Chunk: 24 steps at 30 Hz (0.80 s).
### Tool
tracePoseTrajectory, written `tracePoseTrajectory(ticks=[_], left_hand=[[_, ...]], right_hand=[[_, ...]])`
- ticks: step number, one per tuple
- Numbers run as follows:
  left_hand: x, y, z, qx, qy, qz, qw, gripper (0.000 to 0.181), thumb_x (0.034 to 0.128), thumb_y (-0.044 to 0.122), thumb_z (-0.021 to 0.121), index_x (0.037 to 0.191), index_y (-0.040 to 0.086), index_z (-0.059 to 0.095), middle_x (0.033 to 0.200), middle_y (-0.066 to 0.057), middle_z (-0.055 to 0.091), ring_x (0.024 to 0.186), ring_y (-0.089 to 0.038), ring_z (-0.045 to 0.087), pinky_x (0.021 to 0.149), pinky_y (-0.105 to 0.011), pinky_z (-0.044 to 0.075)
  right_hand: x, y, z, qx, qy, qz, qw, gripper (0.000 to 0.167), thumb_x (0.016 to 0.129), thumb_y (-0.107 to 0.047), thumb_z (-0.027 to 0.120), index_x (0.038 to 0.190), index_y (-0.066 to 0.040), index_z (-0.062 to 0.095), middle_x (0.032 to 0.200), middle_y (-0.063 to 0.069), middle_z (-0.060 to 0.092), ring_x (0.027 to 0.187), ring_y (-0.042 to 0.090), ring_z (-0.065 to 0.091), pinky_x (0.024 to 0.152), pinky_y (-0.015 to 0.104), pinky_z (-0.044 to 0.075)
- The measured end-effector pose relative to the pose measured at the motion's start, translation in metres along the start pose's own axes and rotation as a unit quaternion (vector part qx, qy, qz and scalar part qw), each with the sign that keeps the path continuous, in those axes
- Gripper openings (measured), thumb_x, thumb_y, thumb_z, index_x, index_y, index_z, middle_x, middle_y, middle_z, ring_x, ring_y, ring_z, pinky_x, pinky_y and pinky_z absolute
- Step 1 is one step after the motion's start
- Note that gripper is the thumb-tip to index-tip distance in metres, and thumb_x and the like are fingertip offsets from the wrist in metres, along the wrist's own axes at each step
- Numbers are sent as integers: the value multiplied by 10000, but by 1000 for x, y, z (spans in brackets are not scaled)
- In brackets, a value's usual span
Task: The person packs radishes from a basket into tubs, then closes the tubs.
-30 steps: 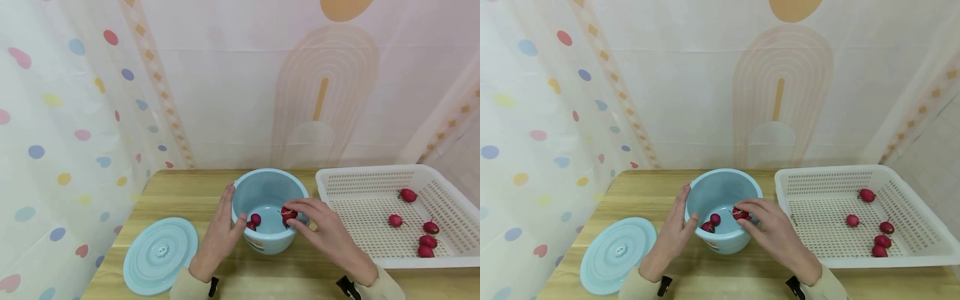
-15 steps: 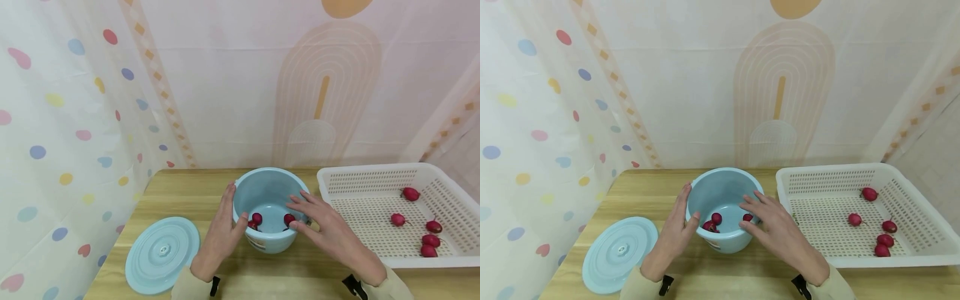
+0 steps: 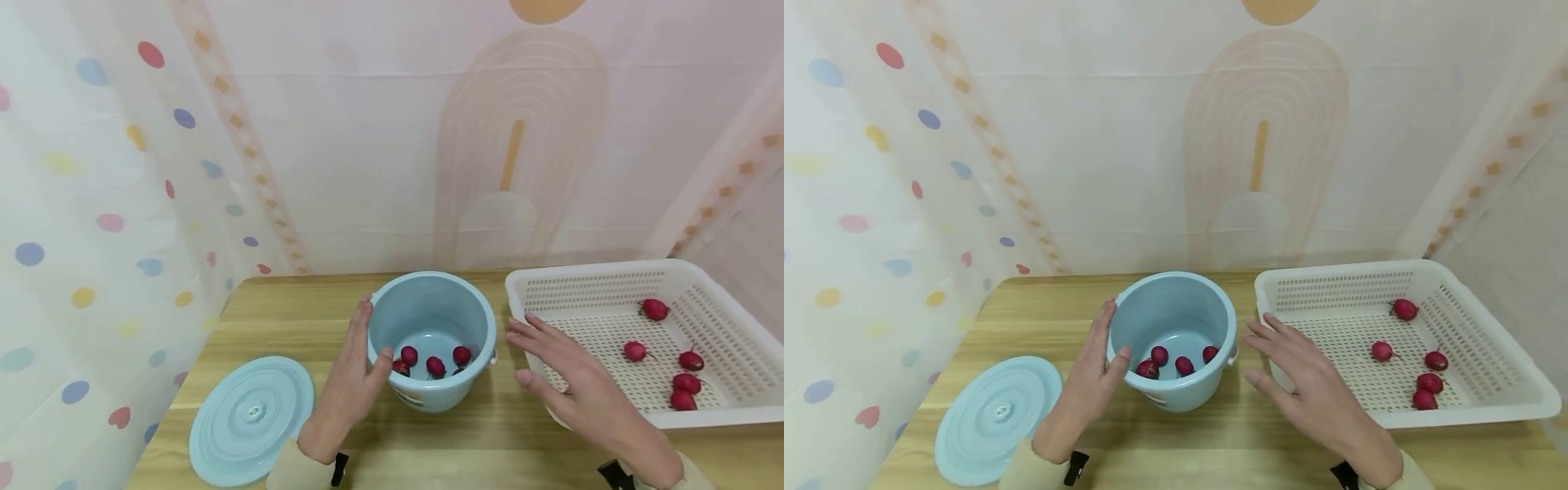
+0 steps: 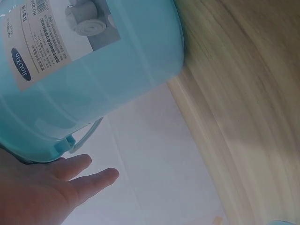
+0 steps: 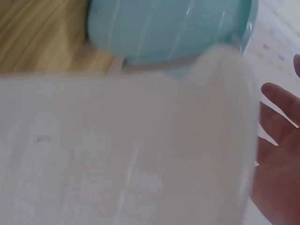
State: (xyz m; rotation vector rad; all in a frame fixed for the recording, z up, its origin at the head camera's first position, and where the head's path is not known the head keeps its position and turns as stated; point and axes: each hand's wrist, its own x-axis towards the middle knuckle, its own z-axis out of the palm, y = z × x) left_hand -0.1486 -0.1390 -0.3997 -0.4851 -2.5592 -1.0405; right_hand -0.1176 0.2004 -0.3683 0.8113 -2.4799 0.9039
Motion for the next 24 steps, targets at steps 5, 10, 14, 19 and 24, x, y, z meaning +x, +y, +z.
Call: tracePoseTrajectory(ticks=[5, 10, 14, 19, 24], left_hand=[[1, -1, -1, 79, 2, 37, 10000, 756, 1018, 344, 514, 1633, 24, 214, 1713, -111, 206, 1485, -352, 380, 1087, -579, 436], [3, -1, 0, 106, 5, 62, 9999, 757, 1015, 346, 511, 1635, 29, 216, 1705, -128, 225, 1495, -349, 366, 1098, -579, 422], [4, 0, 0, 84, -8, 68, 9999, 755, 1012, 335, 517, 1632, 21, 221, 1699, -143, 235, 1493, -354, 365, 1095, -582, 425], [3, 0, -1, 70, 3, 54, 10000, 754, 1018, 349, 517, 1627, 12, 227, 1705, -125, 224, 1494, -357, 363, 1095, -587, 426], [2, -2, -1, 98, 34, 68, 9999, 761, 1018, 350, 522, 1631, 18, 218, 1710, -115, 213, 1486, -358, 374, 1093, -585, 428]], right_hand=[[-12, 17, -22, -145, 380, -20, 9992, 552, 891, -67, 774, 1421, -154, 643, 1497, -42, 578, 1466, 27, 380, 1158, 103, 212], [-24, 37, -47, -228, 655, 180, 9974, 543, 879, -19, 769, 1394, -152, 664, 1485, -127, 567, 1377, -69, 435, 1071, 48, 278], [-33, 55, -65, -395, 683, 467, 9958, 508, 902, -40, 762, 1383, -176, 674, 1453, -244, 546, 1305, -164, 420, 982, -1, 280], [-40, 77, -83, -676, 543, 703, 9937, 469, 939, -77, 740, 1391, -179, 669, 1417, -411, 446, 907, -85, 517, 712, 101, 398], [-48, 97, -95, -810, 425, 934, 9914, 443, 956, -107, 729, 1389, -179, 670, 1388, -468, 382, 1011, -118, 473, 783, 57, 374]])
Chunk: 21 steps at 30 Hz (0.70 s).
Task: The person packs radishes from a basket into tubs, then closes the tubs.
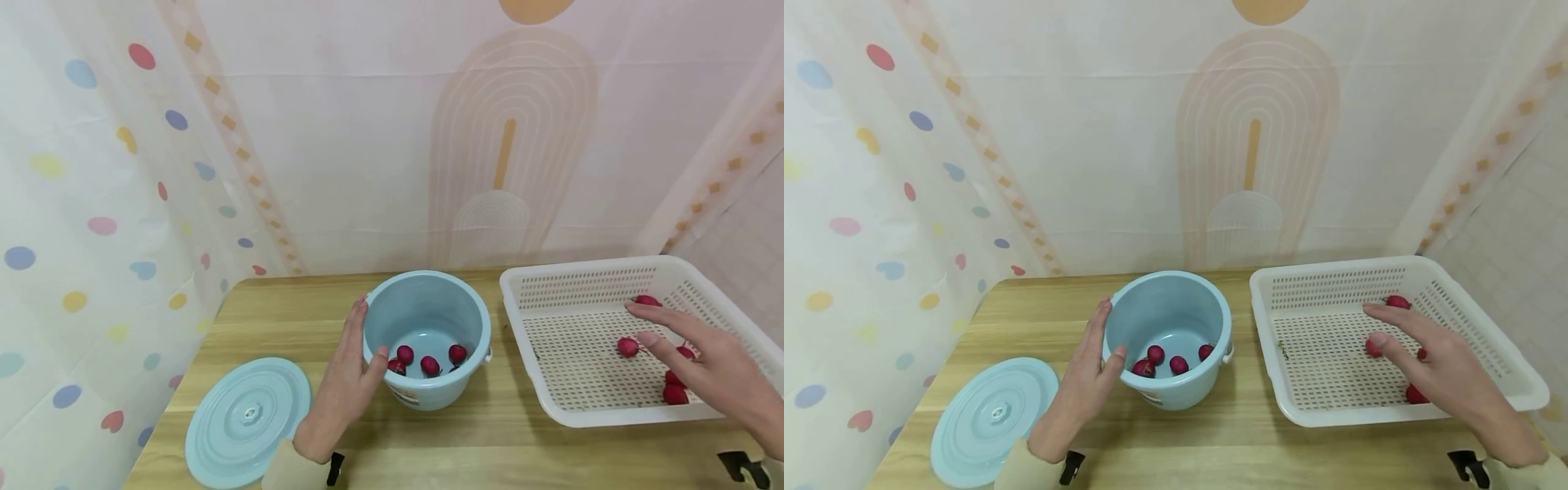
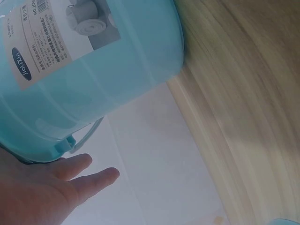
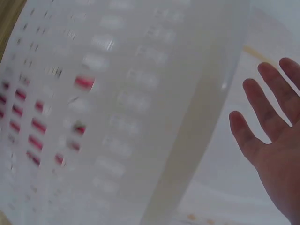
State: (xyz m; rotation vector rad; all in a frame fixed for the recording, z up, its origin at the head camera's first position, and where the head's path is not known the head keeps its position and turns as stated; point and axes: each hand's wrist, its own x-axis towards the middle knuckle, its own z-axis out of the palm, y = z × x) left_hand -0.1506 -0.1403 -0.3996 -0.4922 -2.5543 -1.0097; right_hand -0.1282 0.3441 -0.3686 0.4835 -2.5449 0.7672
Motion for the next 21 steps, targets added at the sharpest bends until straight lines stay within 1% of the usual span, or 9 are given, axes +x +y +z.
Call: tracePoseTrajectory(ticks=[2, 5, 9, 12, 14, 16, 18, 19, 21], left_hand=[[0, -1, 0, 21, 3, -1, 10000, 763, 1018, 351, 520, 1634, 23, 213, 1711, -116, 210, 1486, -356, 375, 1094, -583, 427], [-1, 0, 0, 15, -10, -20, 10000, 763, 1018, 353, 518, 1638, 35, 208, 1713, -108, 208, 1490, -351, 371, 1096, -581, 424], [0, -1, 1, -7, -27, -49, 10000, 761, 1017, 338, 520, 1641, 41, 202, 1716, -101, 199, 1494, -348, 365, 1100, -582, 420], [0, -1, 1, -14, -23, -64, 10000, 760, 1015, 334, 522, 1640, 40, 207, 1714, -97, 204, 1489, -348, 372, 1096, -585, 424], [0, -1, 1, -12, -16, -61, 10000, 758, 1015, 336, 521, 1639, 39, 210, 1713, -96, 209, 1484, -348, 380, 1092, -586, 429], [1, -1, 1, -13, -22, -51, 10000, 758, 1018, 348, 518, 1639, 40, 211, 1712, -94, 213, 1482, -346, 381, 1091, -585, 431], [1, -1, 1, -26, -30, -43, 10000, 757, 1021, 350, 517, 1639, 39, 210, 1712, -96, 210, 1488, -345, 373, 1099, -584, 422], [1, -1, 0, -33, -31, -42, 10000, 757, 1021, 350, 517, 1639, 38, 210, 1712, -98, 210, 1487, -347, 373, 1100, -585, 421], [1, 0, 0, -45, -29, -54, 10000, 758, 1019, 348, 520, 1638, 37, 212, 1711, -100, 214, 1489, -347, 370, 1106, -583, 414]], right_hand=[[-2, 9, -3, 36, -62, 161, 9998, 424, 978, -122, 704, 1395, -185, 666, 1374, -482, 371, 1146, -197, 425, 887, 6, 318], [-3, 20, -8, 230, -176, 464, 9985, 408, 1008, -134, 666, 1409, -207, 657, 1341, -490, 389, 1180, -287, 311, 910, -48, 204], [-2, 34, -13, 360, -283, 762, 9960, 378, 1012, -159, 668, 1387, -204, 677, 1289, -485, 427, 1124, -290, 341, 858, -42, 239], [0, 44, -16, 230, -454, 974, 9939, 356, 1014, -206, 671, 1370, -195, 687, 1252, -503, 408, 1116, -250, 371, 888, 115, 388], [1, 48, -18, 138, -644, 1153, 9911, 354, 1021, -242, 663, 1369, -185, 683, 1257, -471, 415, 1216, -66, 495, 934, 326, 472], [2, 51, -18, 74, -887, 1325, 9872, 375, 1029, -277, 649, 1386, -161, 665, 1389, -297, 521, 1252, 199, 571, 885, 565, 486], [4, 52, -17, 89, -1134, 1433, 9831, 401, 1036, -296, 635, 1401, -129, 645, 1470, -23, 582, 1213, 475, 560, 818, 746, 429], [5, 52, -17, 94, -1259, 1475, 9810, 417, 1039, -306, 628, 1409, -114, 634, 1472, 128, 582, 1184, 574, 533, 811, 762, 429], [7, 52, -17, 111, -1492, 1539, 9767, 447, 1044, -325, 616, 1425, -90, 615, 1436, 345, 532, 1184, 597, 538, 803, 776, 434]])
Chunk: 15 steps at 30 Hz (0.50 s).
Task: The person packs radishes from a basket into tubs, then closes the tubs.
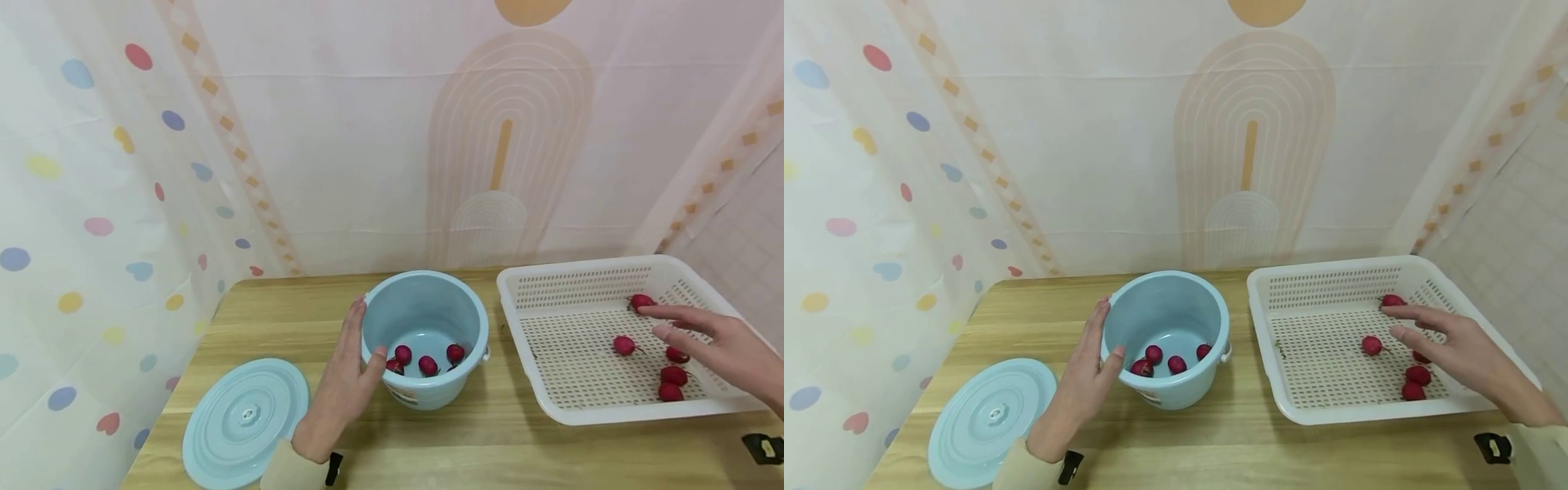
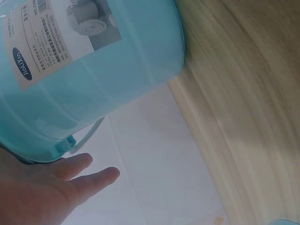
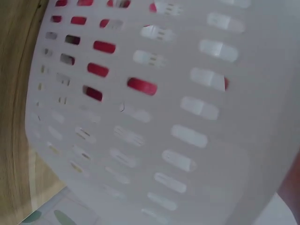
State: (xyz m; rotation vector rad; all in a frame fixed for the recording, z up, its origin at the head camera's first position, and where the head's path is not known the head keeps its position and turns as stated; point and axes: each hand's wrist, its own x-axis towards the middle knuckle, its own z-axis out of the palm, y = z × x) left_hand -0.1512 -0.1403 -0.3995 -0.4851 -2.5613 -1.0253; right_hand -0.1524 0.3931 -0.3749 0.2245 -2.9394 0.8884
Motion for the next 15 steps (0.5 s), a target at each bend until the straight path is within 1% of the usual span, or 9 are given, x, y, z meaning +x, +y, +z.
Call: tracePoseTrajectory(ticks=[5, 9, 10, 13, 14, 15], left_hand=[[-1, 0, 1, 21, -10, -7, 10000, 761, 1017, 348, 521, 1638, 39, 210, 1710, -103, 216, 1492, -342, 369, 1113, -573, 408], [-1, 0, 1, 28, -16, -6, 10000, 761, 1018, 346, 524, 1638, 34, 211, 1711, -103, 212, 1487, -348, 376, 1109, -573, 413], [-1, 0, 1, 32, -12, -6, 10000, 760, 1019, 345, 525, 1637, 32, 211, 1712, -104, 211, 1486, -351, 378, 1108, -575, 415], [-1, 0, 0, 39, -11, -9, 10000, 759, 1020, 345, 526, 1635, 27, 214, 1713, -103, 209, 1483, -358, 381, 1103, -572, 417], [-1, 0, 0, 41, -15, -1, 10000, 760, 1021, 346, 527, 1635, 25, 214, 1713, -105, 207, 1484, -360, 379, 1103, -570, 415], [-1, 0, 0, 42, -16, 9, 10000, 760, 1022, 346, 527, 1634, 24, 214, 1713, -106, 206, 1483, -362, 380, 1101, -570, 416]], right_hand=[[4, 1, -6, -85, -391, 22, 9992, 482, 1048, -337, 608, 1437, -54, 593, 1423, 357, 535, 1149, 608, 568, 771, 726, 498], [8, 3, -20, -118, -612, -270, 9977, 444, 1048, -261, 616, 1418, -19, 585, 1389, 357, 558, 1092, 589, 603, 734, 694, 530], [9, 3, -24, -159, -622, -365, 9973, 428, 1041, -237, 626, 1404, -14, 591, 1370, 328, 587, 1074, 574, 615, 730, 678, 541], [17, 0, -36, -292, -746, -522, 9954, 416, 1021, -207, 652, 1375, 7, 605, 1310, 294, 637, 1032, 521, 654, 730, 499, 590], [21, -2, -40, -304, -841, -541, 9945, 422, 1021, -207, 653, 1378, 14, 603, 1310, 304, 633, 1041, 532, 649, 728, 432, 591], [24, -4, -44, -344, -930, -531, 9937, 434, 1023, -216, 651, 1389, 12, 597, 1321, 302, 627, 1062, 536, 640, 729, 405, 590]])
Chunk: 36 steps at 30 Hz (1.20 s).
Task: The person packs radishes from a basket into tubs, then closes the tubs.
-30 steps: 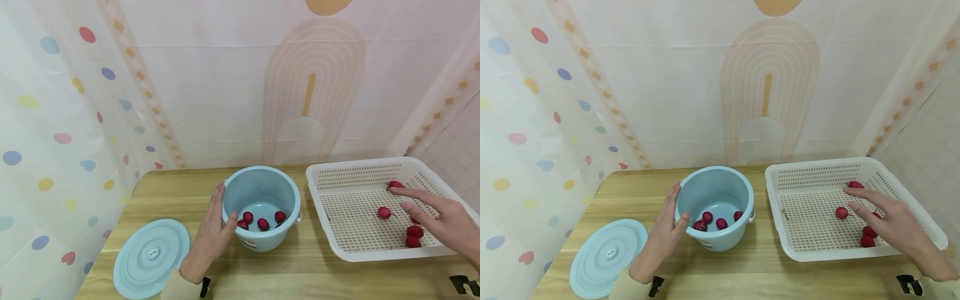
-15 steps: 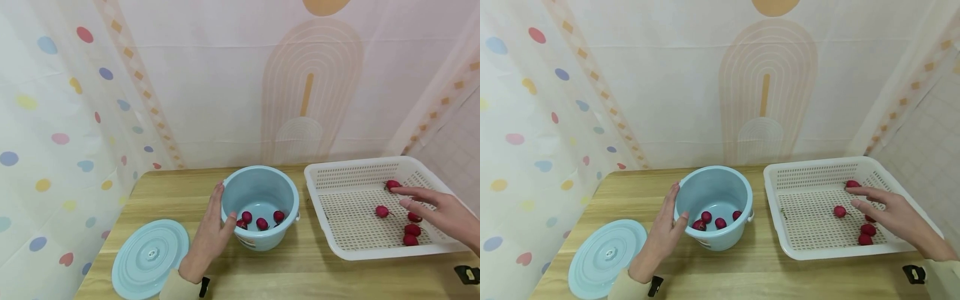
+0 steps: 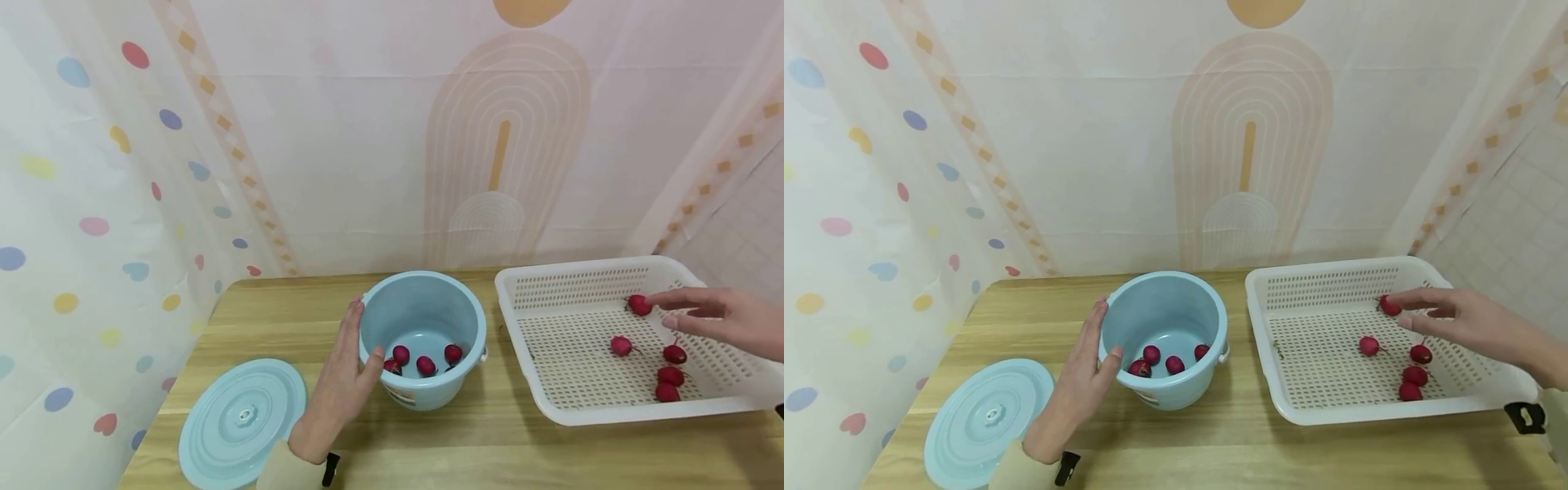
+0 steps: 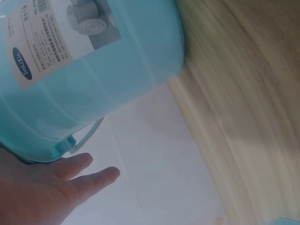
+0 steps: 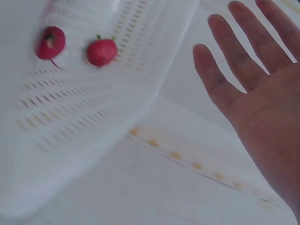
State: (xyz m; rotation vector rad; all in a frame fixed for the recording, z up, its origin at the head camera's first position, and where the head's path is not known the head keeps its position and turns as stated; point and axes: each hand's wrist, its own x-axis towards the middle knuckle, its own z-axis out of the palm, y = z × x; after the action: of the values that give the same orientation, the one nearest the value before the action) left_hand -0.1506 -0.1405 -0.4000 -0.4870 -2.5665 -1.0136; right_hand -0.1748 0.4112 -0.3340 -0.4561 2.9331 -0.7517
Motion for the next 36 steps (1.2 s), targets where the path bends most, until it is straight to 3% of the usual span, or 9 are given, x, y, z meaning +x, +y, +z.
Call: tracePoseTrajectory(ticks=[2, 4, 9, 15, 20, 28, 36], left_hand=[[0, 0, 0, 8, -4, 13, 10000, 759, 1021, 343, 526, 1635, 23, 213, 1715, -103, 202, 1485, -360, 377, 1103, -569, 414], [0, -1, 0, 21, -3, 27, 10000, 760, 1020, 342, 526, 1635, 23, 212, 1716, -98, 200, 1488, -355, 374, 1106, -567, 413], [1, -1, -1, 19, -10, 19, 10000, 760, 1020, 343, 525, 1636, 27, 213, 1717, -90, 198, 1492, -348, 368, 1111, -563, 407], [2, -1, 0, -1, -12, -11, 10000, 758, 1018, 342, 527, 1635, 27, 218, 1718, -83, 196, 1488, -347, 374, 1110, -572, 410], [2, -2, 1, -1, 5, 17, 10000, 759, 1019, 347, 526, 1635, 27, 219, 1716, -90, 200, 1487, -350, 375, 1100, -575, 417], [2, -2, 2, -44, -8, -17, 10000, 762, 1019, 357, 525, 1639, 40, 216, 1718, -81, 197, 1485, -350, 378, 1090, -572, 424], [2, -2, 2, -27, 4, 35, 10000, 760, 1014, 336, 534, 1635, 29, 220, 1719, -83, 196, 1500, -347, 356, 1107, -570, 405]], right_hand=[[5, -2, -7, 29, -158, 45, 9999, 457, 1031, -219, 639, 1408, 32, 575, 1336, 342, 600, 1098, 559, 622, 714, 283, 556], [12, -2, -13, 30, -229, 99, 9997, 463, 1037, -223, 631, 1413, 41, 570, 1335, 345, 599, 1131, 564, 607, 723, 273, 552], [30, 3, -22, -144, -291, 218, 9992, 462, 1029, -252, 635, 1368, 60, 609, 1300, 339, 630, 1138, 530, 619, 782, 415, 559], [46, 15, -19, -208, -501, 287, 9981, 515, 1051, -266, 596, 1394, 115, 552, 1361, 371, 573, 1193, 564, 577, 839, 419, 566], [56, 27, -12, -369, -650, 559, 9956, 614, 1057, -337, 570, 1402, 166, 499, 1390, 429, 501, 1230, 630, 501, 902, 710, 478], [61, 37, 1, -134, -873, 722, 9935, 650, 1060, -332, 557, 1424, 191, 430, 1427, 466, 416, 1257, 646, 431, 933, 739, 442], [63, 46, 11, 147, -969, 575, 9935, 633, 1067, -243, 550, 1416, 253, 367, 1417, 498, 389, 1266, 662, 422, 945, 693, 466]])
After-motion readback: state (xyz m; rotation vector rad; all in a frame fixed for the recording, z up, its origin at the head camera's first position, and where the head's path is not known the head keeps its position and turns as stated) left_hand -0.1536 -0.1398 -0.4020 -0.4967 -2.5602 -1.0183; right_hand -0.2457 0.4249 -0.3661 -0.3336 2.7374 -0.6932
